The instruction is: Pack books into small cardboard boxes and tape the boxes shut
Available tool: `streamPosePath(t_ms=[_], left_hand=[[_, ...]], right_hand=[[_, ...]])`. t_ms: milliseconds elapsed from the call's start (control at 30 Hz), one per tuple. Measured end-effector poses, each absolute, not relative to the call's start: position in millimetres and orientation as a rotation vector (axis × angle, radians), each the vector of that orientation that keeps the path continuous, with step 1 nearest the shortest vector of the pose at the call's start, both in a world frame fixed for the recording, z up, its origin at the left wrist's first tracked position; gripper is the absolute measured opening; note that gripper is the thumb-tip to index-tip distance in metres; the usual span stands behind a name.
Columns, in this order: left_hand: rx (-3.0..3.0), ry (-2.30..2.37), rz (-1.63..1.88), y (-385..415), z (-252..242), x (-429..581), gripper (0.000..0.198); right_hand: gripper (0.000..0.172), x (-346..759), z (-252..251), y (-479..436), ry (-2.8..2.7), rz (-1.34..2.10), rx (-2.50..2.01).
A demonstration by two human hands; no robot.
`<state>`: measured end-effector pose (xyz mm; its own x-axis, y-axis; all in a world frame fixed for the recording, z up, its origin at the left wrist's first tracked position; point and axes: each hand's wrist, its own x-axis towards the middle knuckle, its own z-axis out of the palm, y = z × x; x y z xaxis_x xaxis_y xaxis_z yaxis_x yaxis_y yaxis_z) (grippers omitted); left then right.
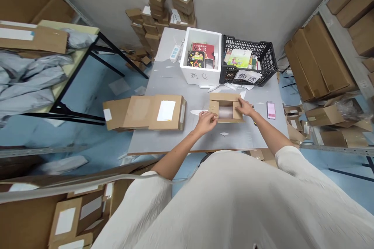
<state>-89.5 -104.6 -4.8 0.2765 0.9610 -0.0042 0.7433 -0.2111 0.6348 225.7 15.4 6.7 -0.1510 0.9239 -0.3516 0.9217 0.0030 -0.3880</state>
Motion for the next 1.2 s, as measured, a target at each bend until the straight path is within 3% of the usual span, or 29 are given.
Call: streamPosePath(t_ms=[267, 467, 733, 833, 967, 1200], left_hand=[[2.256, 1.41, 0.199, -89, -13, -76, 0.066], [2.317, 1.428, 0.109, -78, -9, -65, 0.059], [2.226, 1.827, 0.14, -108, 10, -92, 0.104], [2.154, 1.905, 0.084, -105, 11, -100, 0.104], [2.153, 1.66, -0.038, -79, 10, -103, 0.106], [2.117, 1.429, -0.204, -12, 2, -104, 0.162]], right_hand=[[0.092, 199, -3, -7, -2.201, 0.716, -2.124], [0.097, 194, -5, -9, -2.227, 0.677, -2.179], [0.098, 190, -3, -9, -2.303, 0.646, -2.262], [0.098, 189, -4, -9, -2.312, 0.627, -2.25], [0.096, 188, -7, -9, -2.316, 0.602, -2.213], [0.095, 192, -10, -7, -2.254, 0.657, -2.176]])
